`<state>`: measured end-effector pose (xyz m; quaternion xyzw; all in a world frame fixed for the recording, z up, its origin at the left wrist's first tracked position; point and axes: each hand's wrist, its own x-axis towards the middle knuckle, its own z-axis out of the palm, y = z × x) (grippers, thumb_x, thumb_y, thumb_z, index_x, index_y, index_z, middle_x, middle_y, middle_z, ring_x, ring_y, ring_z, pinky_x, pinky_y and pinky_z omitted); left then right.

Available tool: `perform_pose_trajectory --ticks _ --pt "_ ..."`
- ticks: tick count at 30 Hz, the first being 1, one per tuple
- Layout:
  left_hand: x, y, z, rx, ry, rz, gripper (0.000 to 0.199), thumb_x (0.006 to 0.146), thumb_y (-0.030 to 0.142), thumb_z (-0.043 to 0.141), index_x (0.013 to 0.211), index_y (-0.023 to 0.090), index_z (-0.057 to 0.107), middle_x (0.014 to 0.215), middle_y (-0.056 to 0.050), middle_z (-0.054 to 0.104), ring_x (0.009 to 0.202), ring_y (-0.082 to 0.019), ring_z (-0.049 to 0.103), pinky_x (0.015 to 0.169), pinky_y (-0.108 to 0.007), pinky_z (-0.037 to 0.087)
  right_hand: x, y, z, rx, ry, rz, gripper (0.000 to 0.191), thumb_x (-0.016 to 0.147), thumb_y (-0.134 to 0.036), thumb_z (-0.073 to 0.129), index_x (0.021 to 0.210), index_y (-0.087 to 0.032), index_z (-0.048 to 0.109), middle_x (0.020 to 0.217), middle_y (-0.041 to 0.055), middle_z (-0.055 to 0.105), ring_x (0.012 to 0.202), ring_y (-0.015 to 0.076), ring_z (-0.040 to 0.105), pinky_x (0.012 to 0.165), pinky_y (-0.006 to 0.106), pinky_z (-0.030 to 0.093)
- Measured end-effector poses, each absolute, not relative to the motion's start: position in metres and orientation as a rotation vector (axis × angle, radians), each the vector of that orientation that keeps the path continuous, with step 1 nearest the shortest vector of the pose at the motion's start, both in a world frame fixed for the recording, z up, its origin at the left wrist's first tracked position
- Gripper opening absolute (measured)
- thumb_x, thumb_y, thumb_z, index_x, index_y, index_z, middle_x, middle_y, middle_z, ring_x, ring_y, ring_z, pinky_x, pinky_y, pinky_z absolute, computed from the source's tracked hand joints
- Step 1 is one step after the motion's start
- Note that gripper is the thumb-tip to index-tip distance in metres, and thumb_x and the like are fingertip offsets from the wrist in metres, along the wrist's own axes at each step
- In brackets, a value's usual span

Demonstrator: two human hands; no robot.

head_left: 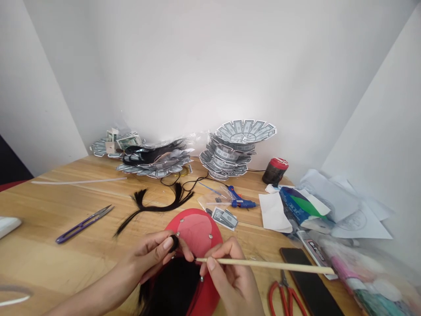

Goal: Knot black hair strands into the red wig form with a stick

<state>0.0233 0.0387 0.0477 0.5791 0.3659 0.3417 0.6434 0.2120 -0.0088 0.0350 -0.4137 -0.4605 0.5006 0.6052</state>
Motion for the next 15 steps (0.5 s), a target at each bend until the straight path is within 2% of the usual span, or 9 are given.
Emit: perform_pose_trajectory --ticks 3,8,15 --pt "0.024 0.038 0.05 1.297 0.827 0.773 0.053 0.083 0.068 0.06 0.079 0.017 0.072 0.059 0.005 0.042 0.047 -0.007 0.02 0.042 -0.021 0.009 0.214 -0.008 0.034 -0.948 -1.095 1.165 0.036 0.082 -0.054 0.072 0.075 -0.022 0.057 0.068 -0.0036 0.065 0.067 0.012 0.063 0.068 0.024 0.047" --pt "0.024 0.036 0.049 1.214 0.873 0.808 0.047 0.082 0.063 0.066 0.079 0.018 0.075 0.065 0.002 0.052 0.053 -0.008 0.029 0.049 -0.018 0.024 0.218 -0.005 0.03 -0.912 -1.122 1.188 0.036 0.084 -0.056 0.07 0.077 -0.023 0.056 0.068 -0.0035 0.066 0.067 0.0129 0.062 0.069 0.026 0.044" --pt "0.025 0.034 0.051 1.193 0.854 0.814 0.041 0.084 0.059 0.067 0.08 0.019 0.077 0.07 0.0 0.061 0.053 -0.008 0.034 0.058 -0.019 0.037 0.223 -0.004 0.033 -0.977 -1.168 1.259 0.038 0.085 -0.059 0.067 0.076 -0.023 0.056 0.066 -0.0031 0.066 0.054 0.0107 0.046 0.062 0.027 0.037"
